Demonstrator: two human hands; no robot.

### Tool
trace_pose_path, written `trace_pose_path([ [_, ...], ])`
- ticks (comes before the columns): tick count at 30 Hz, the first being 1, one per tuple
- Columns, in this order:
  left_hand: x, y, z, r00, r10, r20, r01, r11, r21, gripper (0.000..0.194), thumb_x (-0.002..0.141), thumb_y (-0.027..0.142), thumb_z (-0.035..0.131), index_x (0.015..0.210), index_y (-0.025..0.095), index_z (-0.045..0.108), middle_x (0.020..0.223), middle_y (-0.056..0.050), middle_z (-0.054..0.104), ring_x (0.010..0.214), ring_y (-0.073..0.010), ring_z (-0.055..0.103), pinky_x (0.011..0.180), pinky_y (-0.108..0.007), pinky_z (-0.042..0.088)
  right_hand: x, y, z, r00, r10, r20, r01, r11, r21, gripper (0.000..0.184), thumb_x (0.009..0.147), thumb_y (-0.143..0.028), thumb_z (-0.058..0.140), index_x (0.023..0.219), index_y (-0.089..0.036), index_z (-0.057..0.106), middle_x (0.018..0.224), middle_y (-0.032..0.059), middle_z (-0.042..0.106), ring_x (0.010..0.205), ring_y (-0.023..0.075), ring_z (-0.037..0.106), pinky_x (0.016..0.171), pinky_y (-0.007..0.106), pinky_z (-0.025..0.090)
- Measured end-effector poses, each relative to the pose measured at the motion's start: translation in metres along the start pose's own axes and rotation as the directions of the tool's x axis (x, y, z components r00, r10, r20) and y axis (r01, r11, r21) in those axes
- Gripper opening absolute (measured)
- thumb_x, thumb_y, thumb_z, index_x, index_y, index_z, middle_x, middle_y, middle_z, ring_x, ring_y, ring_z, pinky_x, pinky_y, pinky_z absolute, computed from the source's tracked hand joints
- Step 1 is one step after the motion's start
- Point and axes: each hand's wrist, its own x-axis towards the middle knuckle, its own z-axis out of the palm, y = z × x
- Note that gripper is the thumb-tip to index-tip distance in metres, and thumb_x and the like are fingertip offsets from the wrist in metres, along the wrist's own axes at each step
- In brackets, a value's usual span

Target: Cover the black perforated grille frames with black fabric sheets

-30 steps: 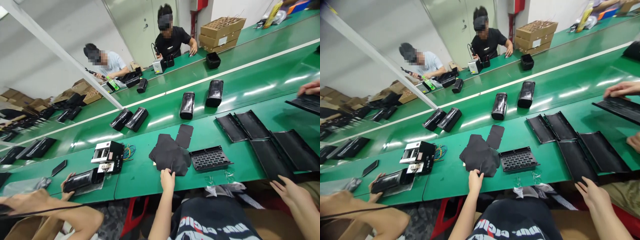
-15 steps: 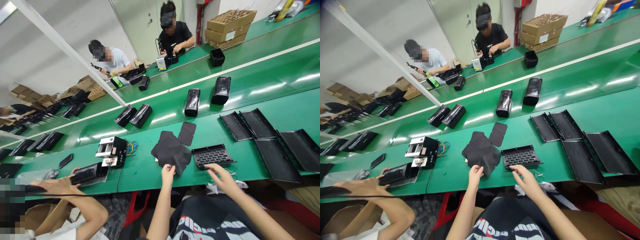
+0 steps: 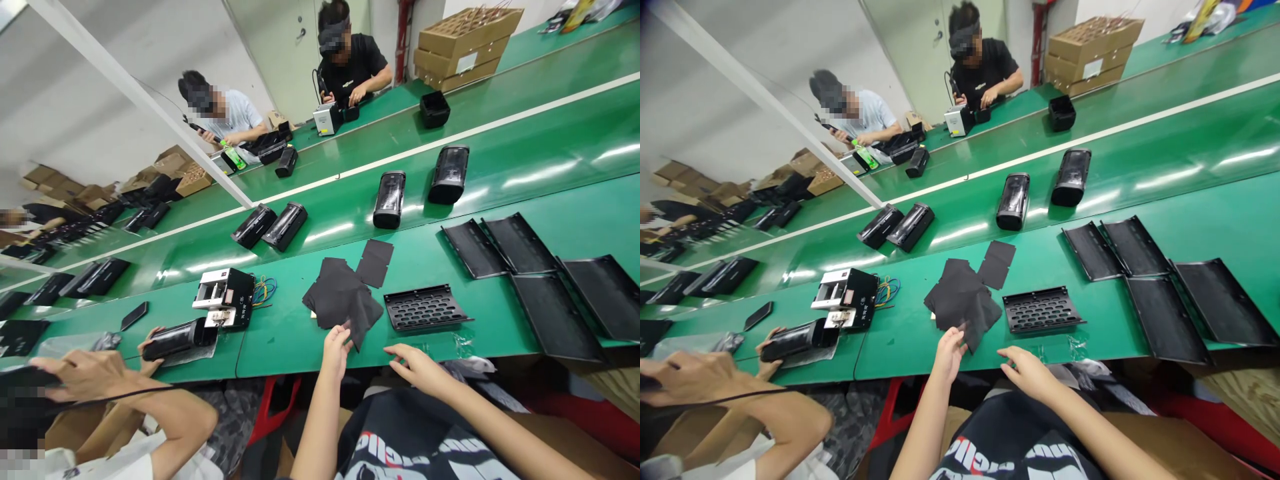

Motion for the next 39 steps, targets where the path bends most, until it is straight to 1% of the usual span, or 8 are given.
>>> trace_pose_path([
  [3,-0.014,0.015,0.003,0.982,-0.065,0.180,0.097,0.979,-0.180,0.016,0.054,0.026,0.059,0.066,0.018,0.051,0.069,0.000,0.059,0.071,-0.0147,0.057,0.069,-0.031,0.044,0.005,0.002,0.007,0.989,0.145,0.009,-0.137,0.912,0.387,0.048,0.070,-0.039,0.054,0.114,-0.019,0.050,0.109,0.0136,0.057,0.095,0.0241,0.055,0.075,0.038,0.045],
  [6,-0.029,0.031,0.008,0.922,-0.105,0.373,0.222,0.932,-0.287,0.029,0.056,0.026,0.053,0.084,0.020,0.056,0.092,-0.005,0.062,0.089,-0.0231,0.056,0.078,-0.043,0.041,0.011,-0.005,0.005,0.971,0.230,0.059,-0.201,0.663,0.721,0.054,0.069,-0.046,0.056,0.117,-0.025,0.044,0.118,0.0117,0.051,0.104,0.0221,0.051,0.081,0.039,0.042],
  [11,-0.050,0.043,0.019,0.842,-0.117,0.527,0.312,0.902,-0.298,0.031,0.053,0.029,0.050,0.082,0.021,0.057,0.094,-0.006,0.064,0.085,-0.0264,0.058,0.074,-0.046,0.040,0.017,-0.032,-0.015,0.966,0.000,0.257,-0.234,0.412,0.881,0.058,0.071,-0.066,0.036,0.103,-0.021,0.055,0.103,0.0105,0.060,0.091,0.0212,0.058,0.081,0.040,0.041],
  [18,-0.066,0.053,0.034,0.838,-0.135,0.528,0.320,0.906,-0.278,0.031,0.053,0.028,0.049,0.081,0.020,0.060,0.080,-0.005,0.066,0.072,-0.0230,0.059,0.074,-0.046,0.040,0.018,-0.051,-0.042,0.993,0.106,-0.058,0.008,0.422,0.907,0.034,0.063,-0.039,0.064,0.092,-0.022,0.060,0.094,0.0051,0.066,0.085,0.0187,0.060,0.077,0.031,0.044],
  [24,-0.070,0.071,0.046,0.835,-0.018,0.550,0.223,0.925,-0.308,0.022,0.052,0.031,0.057,0.070,0.018,0.057,0.096,-0.007,0.064,0.096,-0.0281,0.054,0.085,-0.047,0.037,0.000,-0.068,-0.078,0.978,0.156,-0.141,0.054,0.460,0.886,0.042,0.058,-0.023,0.070,0.099,-0.021,0.058,0.086,0.0028,0.068,0.074,0.0138,0.062,0.067,0.025,0.046],
  [31,-0.070,0.084,0.046,0.846,-0.014,0.534,0.160,0.960,-0.229,0.026,0.051,0.035,0.063,0.061,0.017,0.046,0.096,-0.008,0.063,0.086,-0.0279,0.057,0.074,-0.045,0.042,-0.019,-0.092,-0.101,0.948,0.175,-0.267,0.120,0.580,0.806,0.048,0.059,-0.024,0.070,0.104,-0.021,0.056,0.080,0.0029,0.068,0.070,0.0143,0.061,0.062,0.025,0.046],
  [36,-0.047,0.071,0.057,0.871,-0.079,0.484,0.152,0.982,-0.114,0.024,0.059,0.031,0.063,0.074,0.017,0.050,0.087,-0.005,0.063,0.079,-0.0192,0.059,0.070,-0.034,0.045,-0.019,-0.070,-0.110,0.925,0.196,-0.325,0.101,0.698,0.709,0.043,0.061,-0.031,0.069,0.101,-0.019,0.057,0.078,0.0030,0.068,0.072,0.0153,0.060,0.064,0.025,0.045],
  [39,-0.021,0.048,0.068,0.924,-0.090,0.373,0.033,0.987,0.157,0.024,0.061,0.032,0.061,0.063,0.017,0.043,0.075,-0.002,0.061,0.069,-0.0141,0.060,0.061,-0.026,0.046,-0.013,-0.034,-0.120,0.889,0.242,-0.390,0.014,0.835,0.550,0.033,0.061,-0.037,0.066,0.086,-0.016,0.060,0.074,0.0047,0.067,0.069,0.0174,0.060,0.065,0.028,0.045],
])
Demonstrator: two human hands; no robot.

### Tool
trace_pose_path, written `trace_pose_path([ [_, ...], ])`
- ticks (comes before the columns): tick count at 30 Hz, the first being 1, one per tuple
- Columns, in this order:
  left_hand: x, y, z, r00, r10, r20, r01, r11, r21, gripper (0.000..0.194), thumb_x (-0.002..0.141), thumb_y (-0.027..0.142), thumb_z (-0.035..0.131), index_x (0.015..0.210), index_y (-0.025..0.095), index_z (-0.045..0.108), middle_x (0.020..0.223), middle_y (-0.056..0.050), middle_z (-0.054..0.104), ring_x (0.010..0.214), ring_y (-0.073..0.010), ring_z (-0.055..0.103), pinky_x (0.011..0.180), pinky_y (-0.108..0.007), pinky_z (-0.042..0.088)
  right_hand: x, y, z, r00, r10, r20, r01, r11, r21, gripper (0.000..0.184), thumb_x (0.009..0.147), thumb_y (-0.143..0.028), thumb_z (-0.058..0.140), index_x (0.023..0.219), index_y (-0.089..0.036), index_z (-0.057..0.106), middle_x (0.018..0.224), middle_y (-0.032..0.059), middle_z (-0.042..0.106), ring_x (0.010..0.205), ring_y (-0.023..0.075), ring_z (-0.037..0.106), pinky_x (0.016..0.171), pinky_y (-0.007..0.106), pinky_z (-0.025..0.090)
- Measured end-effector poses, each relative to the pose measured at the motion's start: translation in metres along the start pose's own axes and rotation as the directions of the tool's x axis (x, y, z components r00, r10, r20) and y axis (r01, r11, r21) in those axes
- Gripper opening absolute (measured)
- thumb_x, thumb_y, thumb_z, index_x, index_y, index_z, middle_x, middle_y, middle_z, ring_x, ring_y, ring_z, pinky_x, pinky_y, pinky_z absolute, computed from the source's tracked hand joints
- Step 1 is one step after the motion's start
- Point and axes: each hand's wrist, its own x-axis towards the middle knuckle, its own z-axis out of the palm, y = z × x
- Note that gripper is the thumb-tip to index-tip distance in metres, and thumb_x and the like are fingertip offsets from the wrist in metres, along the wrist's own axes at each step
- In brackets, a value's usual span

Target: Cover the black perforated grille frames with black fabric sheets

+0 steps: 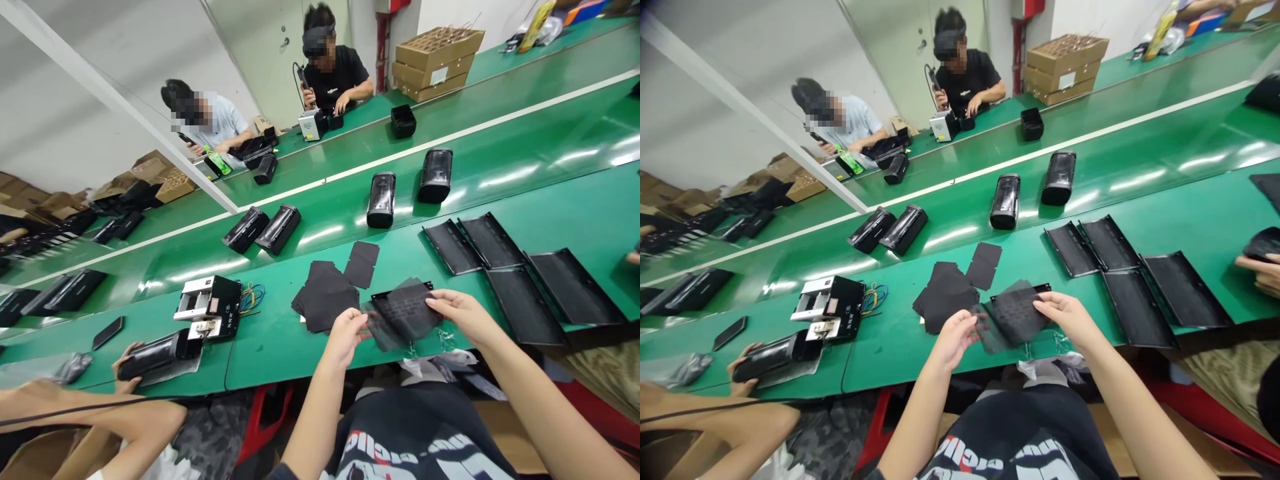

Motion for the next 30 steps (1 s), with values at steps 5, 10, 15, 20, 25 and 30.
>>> trace_pose_path([
  [5,0.054,-0.036,0.007,0.987,0.055,-0.154,0.021,0.890,0.456,0.015,0.068,0.028,0.053,0.062,0.017,0.044,0.055,0.003,0.050,0.054,-0.0110,0.055,0.050,-0.022,0.042,0.034,0.040,-0.035,0.990,-0.069,-0.127,-0.019,0.809,-0.588,0.021,0.067,-0.038,0.051,0.069,-0.017,0.056,0.067,0.0055,0.066,0.065,0.0197,0.060,0.058,0.028,0.043],
  [10,0.087,-0.049,0.013,0.972,0.153,-0.179,0.001,0.758,0.653,0.009,0.068,0.016,0.051,0.060,0.017,0.048,0.054,0.002,0.051,0.057,-0.0121,0.054,0.060,-0.025,0.041,0.054,0.048,-0.044,0.980,-0.062,-0.189,-0.108,0.632,-0.767,0.015,0.065,-0.032,0.054,0.056,-0.020,0.051,0.058,0.0035,0.061,0.059,0.0197,0.057,0.052,0.027,0.037],
  [15,0.092,-0.051,0.015,0.960,0.222,-0.170,0.006,0.592,0.806,0.006,0.068,0.017,0.051,0.062,0.017,0.053,0.068,-0.002,0.058,0.073,-0.0164,0.055,0.069,-0.028,0.039,0.063,0.048,-0.046,0.975,-0.008,-0.220,-0.189,0.481,-0.856,0.013,0.063,-0.028,0.056,0.054,-0.021,0.050,0.058,0.0030,0.059,0.061,0.0201,0.057,0.051,0.027,0.034],
  [20,0.091,-0.054,0.015,0.959,0.203,-0.199,0.077,0.490,0.868,0.006,0.070,0.019,0.049,0.068,0.016,0.054,0.076,-0.007,0.058,0.077,-0.0199,0.055,0.070,-0.031,0.039,0.073,0.055,-0.048,0.964,0.056,-0.261,-0.262,0.389,-0.883,0.014,0.064,-0.033,0.058,0.063,-0.020,0.052,0.071,0.0076,0.062,0.070,0.0230,0.059,0.055,0.028,0.036],
  [25,0.095,-0.058,0.013,0.959,0.168,-0.228,0.120,0.488,0.864,0.017,0.068,0.022,0.055,0.083,0.014,0.052,0.079,-0.008,0.057,0.079,-0.0196,0.055,0.071,-0.029,0.039,0.079,0.063,-0.050,0.954,0.107,-0.279,-0.299,0.357,-0.885,0.020,0.065,-0.038,0.059,0.069,-0.019,0.052,0.075,0.0093,0.063,0.074,0.0241,0.059,0.057,0.029,0.039],
  [30,0.094,-0.066,0.014,0.956,0.172,-0.236,0.104,0.556,0.825,0.033,0.063,0.018,0.061,0.094,0.013,0.049,0.074,-0.004,0.056,0.075,-0.0169,0.055,0.071,-0.027,0.039,0.078,0.065,-0.051,0.964,0.100,-0.247,-0.266,0.390,-0.881,0.015,0.067,-0.032,0.058,0.067,-0.020,0.051,0.072,0.0075,0.062,0.073,0.0234,0.060,0.057,0.028,0.039],
])
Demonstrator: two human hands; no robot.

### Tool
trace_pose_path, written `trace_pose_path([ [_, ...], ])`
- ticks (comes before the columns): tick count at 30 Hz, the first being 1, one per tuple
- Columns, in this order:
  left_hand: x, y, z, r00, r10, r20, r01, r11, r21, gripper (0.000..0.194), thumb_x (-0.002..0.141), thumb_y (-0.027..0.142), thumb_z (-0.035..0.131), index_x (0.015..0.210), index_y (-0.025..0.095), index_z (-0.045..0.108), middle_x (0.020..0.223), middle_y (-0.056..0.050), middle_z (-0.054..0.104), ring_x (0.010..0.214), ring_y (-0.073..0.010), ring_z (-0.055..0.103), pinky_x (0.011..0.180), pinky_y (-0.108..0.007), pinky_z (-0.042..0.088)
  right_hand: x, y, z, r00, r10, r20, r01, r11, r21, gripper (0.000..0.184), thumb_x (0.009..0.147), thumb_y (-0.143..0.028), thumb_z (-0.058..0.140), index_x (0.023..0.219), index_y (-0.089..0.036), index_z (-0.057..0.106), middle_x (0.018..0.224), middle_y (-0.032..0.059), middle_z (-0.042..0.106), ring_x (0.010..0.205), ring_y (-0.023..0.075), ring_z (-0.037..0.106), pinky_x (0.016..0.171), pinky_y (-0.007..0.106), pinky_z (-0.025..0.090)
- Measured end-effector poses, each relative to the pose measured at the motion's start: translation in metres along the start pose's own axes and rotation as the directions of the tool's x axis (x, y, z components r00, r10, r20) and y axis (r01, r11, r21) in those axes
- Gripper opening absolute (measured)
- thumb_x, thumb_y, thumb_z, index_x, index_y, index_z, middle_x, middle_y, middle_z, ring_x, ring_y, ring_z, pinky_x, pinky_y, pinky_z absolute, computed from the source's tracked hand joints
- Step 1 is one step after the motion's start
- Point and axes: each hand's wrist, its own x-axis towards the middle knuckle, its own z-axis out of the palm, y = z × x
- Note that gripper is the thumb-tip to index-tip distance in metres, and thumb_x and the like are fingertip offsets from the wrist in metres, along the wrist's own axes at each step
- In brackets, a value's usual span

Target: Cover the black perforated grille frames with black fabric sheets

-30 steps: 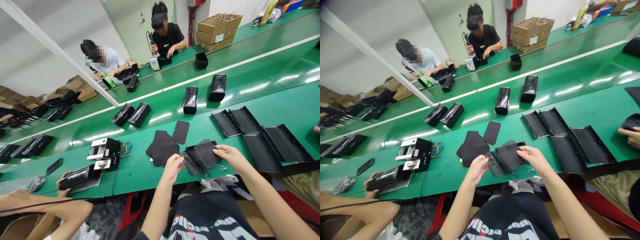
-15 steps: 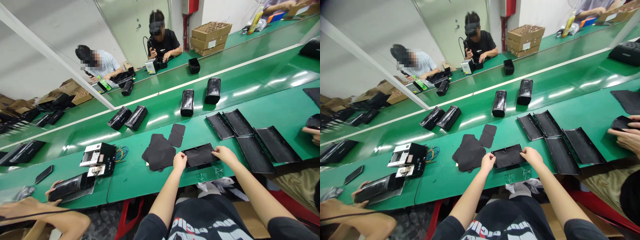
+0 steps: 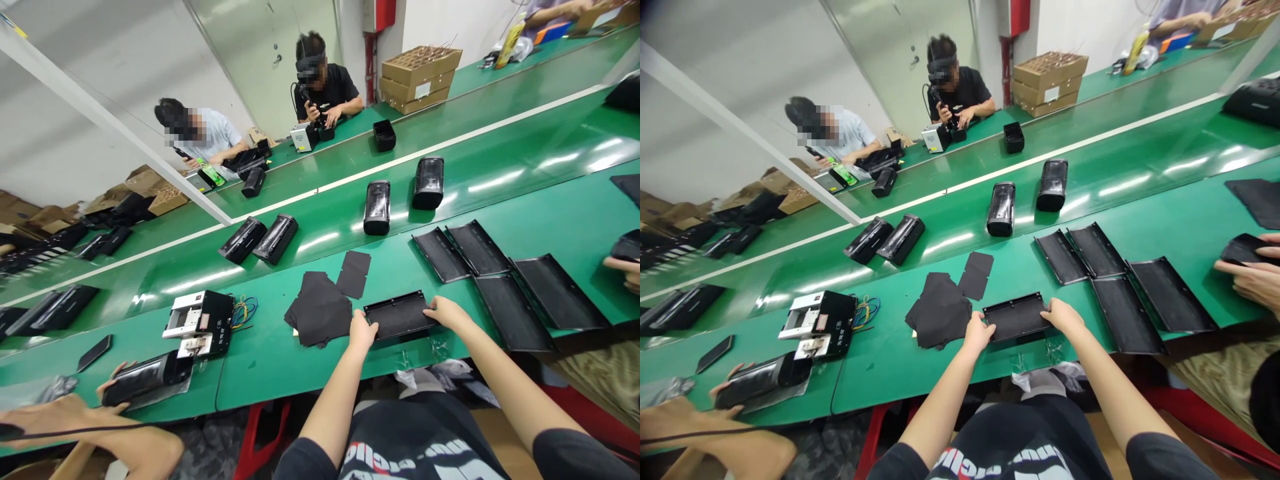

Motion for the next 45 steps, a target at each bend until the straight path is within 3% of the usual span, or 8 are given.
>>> trace_pose_path([
  [6,-0.011,-0.002,-0.002,0.999,0.032,-0.038,-0.037,0.992,-0.123,0.032,0.066,0.015,0.057,0.097,0.013,0.047,0.061,0.003,0.048,0.060,-0.0121,0.050,0.063,-0.024,0.039,-0.011,-0.004,-0.003,0.999,-0.015,-0.049,0.020,0.995,0.098,0.015,0.068,-0.031,0.056,0.073,-0.019,0.049,0.069,0.0065,0.061,0.068,0.0218,0.059,0.055,0.028,0.039],
  [11,-0.024,0.002,-0.026,0.993,0.082,-0.085,-0.103,0.957,-0.271,0.035,0.069,0.019,0.054,0.103,0.016,0.045,0.069,0.004,0.046,0.047,-0.0045,0.041,0.055,-0.020,0.039,-0.030,-0.006,-0.018,0.992,-0.110,-0.060,0.122,0.964,0.235,0.018,0.069,-0.035,0.054,0.074,-0.019,0.047,0.057,-0.0003,0.055,0.055,0.0159,0.055,0.051,0.025,0.039],
  [16,-0.041,0.015,-0.056,0.958,0.179,-0.222,-0.270,0.822,-0.501,0.038,0.070,0.024,0.056,0.105,0.015,0.048,0.075,0.000,0.048,0.052,-0.0043,0.043,0.054,-0.018,0.040,-0.048,-0.014,-0.040,0.946,-0.280,-0.166,0.323,0.743,0.587,0.031,0.062,-0.046,0.059,0.073,-0.020,0.046,0.052,-0.0033,0.050,0.050,0.0142,0.049,0.049,0.026,0.037],
  [19,-0.047,0.021,-0.069,0.948,0.198,-0.251,-0.308,0.772,-0.556,0.044,0.070,0.030,0.056,0.111,0.017,0.048,0.081,-0.002,0.048,0.059,-0.0058,0.045,0.056,-0.018,0.042,-0.055,-0.022,-0.047,0.929,-0.293,-0.226,0.369,0.669,0.646,0.035,0.060,-0.048,0.062,0.074,-0.020,0.046,0.056,-0.0024,0.050,0.053,0.0136,0.048,0.050,0.026,0.037],
  [29,-0.049,0.020,-0.076,0.955,0.236,-0.181,-0.297,0.716,-0.632,0.058,0.063,0.027,0.063,0.118,0.021,0.047,0.085,-0.001,0.046,0.062,-0.0047,0.043,0.062,-0.019,0.044,-0.068,-0.027,-0.055,0.959,-0.265,-0.104,0.236,0.534,0.812,0.039,0.063,-0.052,0.059,0.079,-0.020,0.045,0.050,-0.0066,0.045,0.040,0.0086,0.041,0.041,0.023,0.033],
  [35,-0.053,0.023,-0.078,0.971,0.239,0.015,-0.153,0.667,-0.729,0.071,0.059,0.024,0.066,0.124,0.020,0.040,0.079,0.000,0.046,0.062,-0.0050,0.045,0.057,-0.019,0.043,-0.073,-0.021,-0.055,0.978,-0.207,-0.033,0.125,0.451,0.884,0.044,0.056,-0.053,0.064,0.077,-0.019,0.046,0.048,-0.0074,0.043,0.039,0.0071,0.038,0.039,0.021,0.028],
  [39,-0.051,0.024,-0.078,0.975,0.212,0.065,-0.095,0.665,-0.741,0.069,0.059,0.023,0.067,0.123,0.020,0.041,0.075,0.002,0.045,0.058,-0.0035,0.044,0.053,-0.016,0.040,-0.078,-0.018,-0.056,0.980,-0.195,0.042,0.040,0.398,0.917,0.044,0.054,-0.053,0.066,0.074,-0.020,0.044,0.046,-0.0077,0.043,0.038,0.0064,0.037,0.039,0.020,0.028],
  [45,-0.051,0.028,-0.076,0.970,0.142,0.198,0.040,0.708,-0.705,0.070,0.059,0.027,0.067,0.123,0.024,0.040,0.078,0.002,0.046,0.049,-0.0022,0.044,0.043,-0.017,0.042,-0.080,-0.013,-0.058,0.988,-0.146,0.043,0.017,0.388,0.921,0.045,0.051,-0.051,0.068,0.075,-0.020,0.045,0.046,-0.0079,0.044,0.036,0.0056,0.035,0.038,0.020,0.026],
])
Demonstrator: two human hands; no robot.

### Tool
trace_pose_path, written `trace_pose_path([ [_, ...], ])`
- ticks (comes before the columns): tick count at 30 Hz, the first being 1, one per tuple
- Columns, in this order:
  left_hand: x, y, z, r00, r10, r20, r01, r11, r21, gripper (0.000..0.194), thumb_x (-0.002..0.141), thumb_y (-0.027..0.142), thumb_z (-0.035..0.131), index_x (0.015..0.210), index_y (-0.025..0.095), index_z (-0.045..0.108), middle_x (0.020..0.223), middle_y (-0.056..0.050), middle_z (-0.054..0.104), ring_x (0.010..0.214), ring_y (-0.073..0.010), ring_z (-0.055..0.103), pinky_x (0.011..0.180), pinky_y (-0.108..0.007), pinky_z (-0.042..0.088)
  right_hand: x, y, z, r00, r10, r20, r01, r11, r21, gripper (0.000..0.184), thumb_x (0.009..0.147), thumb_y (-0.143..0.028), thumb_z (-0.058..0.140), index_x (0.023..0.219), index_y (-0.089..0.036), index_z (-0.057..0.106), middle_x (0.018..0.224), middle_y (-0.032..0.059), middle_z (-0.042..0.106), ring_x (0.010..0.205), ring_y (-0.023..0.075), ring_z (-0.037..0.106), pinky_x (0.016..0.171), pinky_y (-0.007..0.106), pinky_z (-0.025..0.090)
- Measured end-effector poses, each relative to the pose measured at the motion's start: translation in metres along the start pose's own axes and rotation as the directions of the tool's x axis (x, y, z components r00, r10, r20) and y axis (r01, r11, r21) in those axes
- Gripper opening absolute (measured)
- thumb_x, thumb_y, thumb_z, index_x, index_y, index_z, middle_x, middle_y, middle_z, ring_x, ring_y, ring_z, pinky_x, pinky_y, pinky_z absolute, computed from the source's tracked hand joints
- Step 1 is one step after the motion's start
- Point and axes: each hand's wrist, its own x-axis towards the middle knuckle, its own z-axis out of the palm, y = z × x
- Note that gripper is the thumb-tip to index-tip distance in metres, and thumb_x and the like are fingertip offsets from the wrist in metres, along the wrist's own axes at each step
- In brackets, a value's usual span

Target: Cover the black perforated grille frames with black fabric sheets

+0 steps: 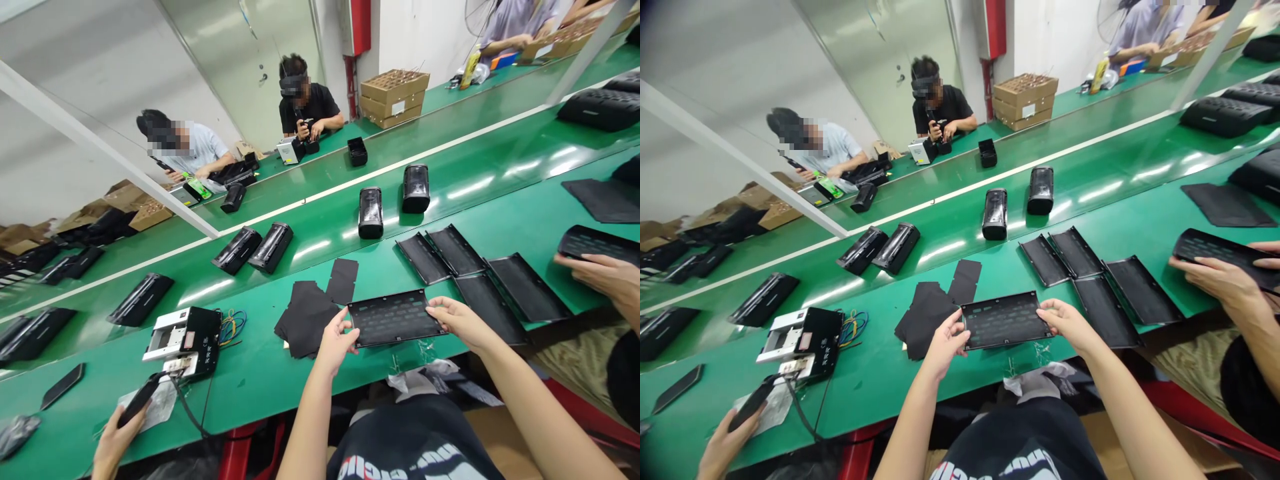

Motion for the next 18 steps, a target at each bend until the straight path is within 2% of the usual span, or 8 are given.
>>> trace_pose_path([
  [4,0.002,0.002,0.002,0.999,0.033,0.034,-0.034,0.999,0.032,0.072,0.057,0.023,0.068,0.123,0.023,0.040,0.079,0.003,0.046,0.048,-0.0017,0.044,0.042,-0.017,0.042,0.000,0.001,-0.005,0.999,0.044,0.011,-0.044,0.998,0.036,0.041,0.055,-0.048,0.067,0.077,-0.019,0.048,0.043,-0.0083,0.043,0.036,0.0059,0.035,0.038,0.019,0.028],
  [8,0.009,0.004,0.002,0.998,0.047,0.036,-0.046,0.999,-0.023,0.068,0.059,0.026,0.068,0.121,0.021,0.042,0.080,0.001,0.050,0.049,-0.0022,0.046,0.042,-0.016,0.041,0.004,0.009,-0.009,0.995,0.052,0.090,-0.060,0.994,0.090,0.035,0.057,-0.044,0.068,0.071,-0.016,0.052,0.044,-0.0070,0.044,0.037,0.0053,0.036,0.037,0.019,0.029],
  [11,0.014,0.000,0.000,1.000,0.012,-0.004,-0.012,0.998,-0.062,0.061,0.066,0.035,0.061,0.121,0.018,0.040,0.086,-0.004,0.056,0.053,-0.0060,0.054,0.045,-0.018,0.042,0.015,0.018,-0.011,0.999,0.015,0.035,-0.021,0.983,0.180,0.033,0.057,-0.042,0.069,0.064,-0.015,0.052,0.044,-0.0065,0.043,0.037,0.0045,0.035,0.034,0.018,0.026],
  [12,0.016,-0.003,-0.001,1.000,-0.003,-0.029,0.003,1.000,-0.013,0.056,0.070,0.037,0.056,0.120,0.017,0.040,0.089,-0.006,0.057,0.055,-0.0069,0.056,0.046,-0.018,0.042,0.021,0.021,-0.011,1.000,0.012,-0.005,-0.011,0.978,0.207,0.033,0.055,-0.042,0.070,0.063,-0.016,0.051,0.044,-0.0066,0.042,0.036,0.0046,0.035,0.033,0.017,0.025],
  [14,0.017,-0.012,-0.002,0.996,-0.018,-0.082,0.033,0.982,0.188,0.045,0.076,0.036,0.047,0.116,0.016,0.043,0.089,-0.008,0.059,0.057,-0.0077,0.057,0.047,-0.018,0.042,0.036,0.025,-0.011,0.998,0.017,-0.067,-0.001,0.970,0.241,0.034,0.054,-0.041,0.071,0.059,-0.017,0.048,0.045,-0.0062,0.042,0.037,0.0051,0.037,0.031,0.017,0.025],
  [16,0.018,-0.024,-0.003,0.993,-0.015,-0.117,0.061,0.915,0.399,0.036,0.077,0.032,0.045,0.107,0.014,0.048,0.080,-0.006,0.060,0.055,-0.0081,0.056,0.046,-0.018,0.042,0.053,0.028,-0.009,0.993,0.029,-0.117,0.003,0.965,0.264,0.035,0.054,-0.037,0.072,0.057,-0.018,0.044,0.046,-0.0056,0.043,0.038,0.0055,0.040,0.029,0.016,0.027],
  [18,0.019,-0.033,-0.004,0.991,0.002,-0.135,0.070,0.851,0.520,0.028,0.075,0.027,0.048,0.098,0.013,0.053,0.073,-0.004,0.059,0.056,-0.0098,0.055,0.050,-0.020,0.043,0.071,0.031,-0.007,0.985,0.052,-0.165,-0.003,0.959,0.285,0.034,0.056,-0.031,0.073,0.056,-0.018,0.041,0.047,-0.0049,0.044,0.037,0.0052,0.041,0.028,0.015,0.027],
])
